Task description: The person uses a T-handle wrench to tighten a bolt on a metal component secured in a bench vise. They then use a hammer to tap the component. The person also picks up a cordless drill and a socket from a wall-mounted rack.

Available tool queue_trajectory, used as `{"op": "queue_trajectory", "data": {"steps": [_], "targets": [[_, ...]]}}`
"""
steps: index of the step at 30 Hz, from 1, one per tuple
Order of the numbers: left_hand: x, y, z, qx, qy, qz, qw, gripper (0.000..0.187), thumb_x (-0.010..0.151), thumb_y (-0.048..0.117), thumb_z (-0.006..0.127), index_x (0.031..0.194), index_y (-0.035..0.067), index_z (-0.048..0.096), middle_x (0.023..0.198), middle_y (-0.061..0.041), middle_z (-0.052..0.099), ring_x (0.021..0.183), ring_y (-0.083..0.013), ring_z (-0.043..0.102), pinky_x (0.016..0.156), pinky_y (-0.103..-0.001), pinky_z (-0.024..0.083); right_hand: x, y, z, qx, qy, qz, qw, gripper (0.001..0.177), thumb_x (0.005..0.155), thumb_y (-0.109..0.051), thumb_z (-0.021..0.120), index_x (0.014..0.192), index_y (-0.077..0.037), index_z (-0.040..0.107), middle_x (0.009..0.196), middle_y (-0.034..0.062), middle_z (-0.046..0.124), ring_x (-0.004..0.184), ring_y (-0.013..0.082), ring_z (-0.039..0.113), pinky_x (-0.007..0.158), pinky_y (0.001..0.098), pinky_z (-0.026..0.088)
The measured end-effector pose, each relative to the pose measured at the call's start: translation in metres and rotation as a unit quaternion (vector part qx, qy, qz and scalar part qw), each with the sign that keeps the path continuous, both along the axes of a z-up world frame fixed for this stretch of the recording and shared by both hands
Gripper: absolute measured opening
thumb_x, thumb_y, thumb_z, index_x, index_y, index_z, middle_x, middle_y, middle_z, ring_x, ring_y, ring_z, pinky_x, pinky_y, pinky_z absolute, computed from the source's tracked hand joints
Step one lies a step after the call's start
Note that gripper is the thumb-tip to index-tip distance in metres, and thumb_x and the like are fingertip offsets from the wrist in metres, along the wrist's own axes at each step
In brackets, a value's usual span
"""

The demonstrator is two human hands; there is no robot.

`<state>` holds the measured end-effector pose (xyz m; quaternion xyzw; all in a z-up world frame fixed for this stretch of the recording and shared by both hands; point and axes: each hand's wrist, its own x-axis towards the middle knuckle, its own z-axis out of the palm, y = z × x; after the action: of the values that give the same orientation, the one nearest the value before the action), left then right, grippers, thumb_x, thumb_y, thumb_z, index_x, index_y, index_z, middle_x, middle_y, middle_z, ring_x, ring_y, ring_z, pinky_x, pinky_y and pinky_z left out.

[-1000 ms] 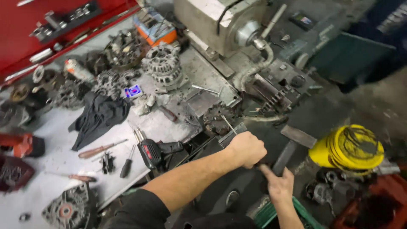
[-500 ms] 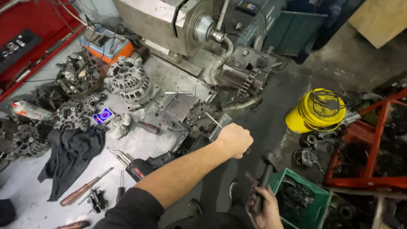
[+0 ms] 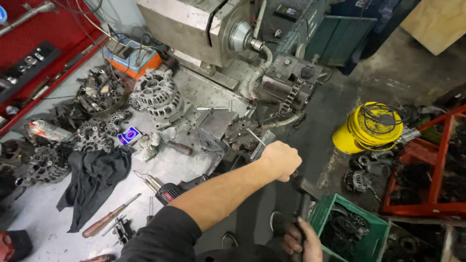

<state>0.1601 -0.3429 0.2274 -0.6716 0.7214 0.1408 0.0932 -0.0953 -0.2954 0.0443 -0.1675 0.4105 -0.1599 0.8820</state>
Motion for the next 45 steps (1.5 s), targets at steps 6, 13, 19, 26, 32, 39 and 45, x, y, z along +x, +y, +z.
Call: {"op": "queue_trajectory", "data": {"steps": [6, 13, 19, 26, 32, 39, 45], "targets": [[-0.001, -0.002, 0.003, -0.001, 0.001, 0.007, 1.0, 0.028, 0.067, 0.023, 0.083, 0.092, 0.011, 0.08, 0.098, -0.01, 0.077, 0.094, -0.0285, 0.075, 0.077, -0.041, 0.06, 0.008, -0.004, -0.013, 0.056, 0.003, -0.036, 0.998, 0.031, 0.098, -0.035, 0.052, 0.077, -0.017, 0.038, 0.057, -0.0023, 0.031, 0.038, 0.013, 0.029, 0.04, 0.0352, 0.029], [0.001, -0.002, 0.007, -0.012, 0.01, 0.012, 1.0, 0.028, 0.068, 0.025, 0.083, 0.093, 0.011, 0.08, 0.101, -0.01, 0.077, 0.097, -0.0284, 0.075, 0.079, -0.041, 0.06, 0.025, 0.0, 0.004, 0.08, -0.068, -0.038, 0.994, 0.027, 0.095, -0.029, 0.056, 0.076, -0.017, 0.041, 0.059, -0.0038, 0.033, 0.04, 0.01, 0.03, 0.041, 0.0317, 0.029], [-0.001, 0.001, 0.005, 0.019, 0.0, 0.023, 1.0, 0.028, 0.07, 0.025, 0.083, 0.096, 0.012, 0.08, 0.102, -0.009, 0.077, 0.099, -0.0274, 0.074, 0.082, -0.041, 0.06, 0.025, -0.002, 0.022, 0.071, 0.032, -0.049, 0.996, 0.031, 0.096, -0.03, 0.054, 0.073, -0.017, 0.037, 0.058, -0.0027, 0.03, 0.043, 0.0116, 0.03, 0.043, 0.0323, 0.028], [-0.001, -0.008, 0.003, 0.027, -0.008, 0.032, 0.999, 0.033, 0.07, 0.027, 0.084, 0.098, 0.012, 0.079, 0.105, -0.01, 0.076, 0.1, -0.0277, 0.074, 0.083, -0.041, 0.059, 0.033, -0.002, 0.023, 0.098, -0.059, -0.058, 0.992, 0.023, 0.097, -0.026, 0.055, 0.077, -0.019, 0.045, 0.059, -0.005, 0.038, 0.046, 0.0085, 0.035, 0.047, 0.027, 0.031], [-0.004, -0.008, 0.006, 0.03, 0.005, 0.055, 0.998, 0.032, 0.07, 0.027, 0.084, 0.098, 0.012, 0.08, 0.106, -0.01, 0.076, 0.101, -0.0287, 0.074, 0.084, -0.042, 0.059, 0.053, -0.009, 0.059, 0.105, -0.027, -0.108, 0.988, 0.021, 0.097, -0.022, 0.054, 0.08, -0.018, 0.042, 0.065, -0.0062, 0.039, 0.048, 0.0057, 0.036, 0.047, 0.0246, 0.032], [-0.001, -0.013, -0.003, 0.036, -0.01, 0.064, 0.997, 0.03, 0.072, 0.025, 0.082, 0.1, 0.013, 0.081, 0.107, -0.009, 0.077, 0.102, -0.028, 0.074, 0.085, -0.041, 0.06, 0.031, -0.025, 0.056, 0.079, -0.009, -0.032, 0.996, 0.009, 0.094, -0.021, 0.053, 0.085, -0.019, 0.05, 0.062, -0.0071, 0.036, 0.045, 0.0056, 0.033, 0.044, 0.0264, 0.029], [0.002, -0.02, -0.001, 0.055, -0.016, 0.077, 0.995, 0.033, 0.075, 0.026, 0.082, 0.103, 0.011, 0.08, 0.109, -0.01, 0.076, 0.104, -0.0278, 0.074, 0.087, -0.04, 0.059, 0.041, -0.028, 0.042, 0.121, -0.038, -0.128, 0.984, 0.026, 0.1, -0.022, 0.055, 0.082, -0.017, 0.037, 0.064, -0.0067, 0.034, 0.049, 0.0077, 0.036, 0.049, 0.0274, 0.037]]}}
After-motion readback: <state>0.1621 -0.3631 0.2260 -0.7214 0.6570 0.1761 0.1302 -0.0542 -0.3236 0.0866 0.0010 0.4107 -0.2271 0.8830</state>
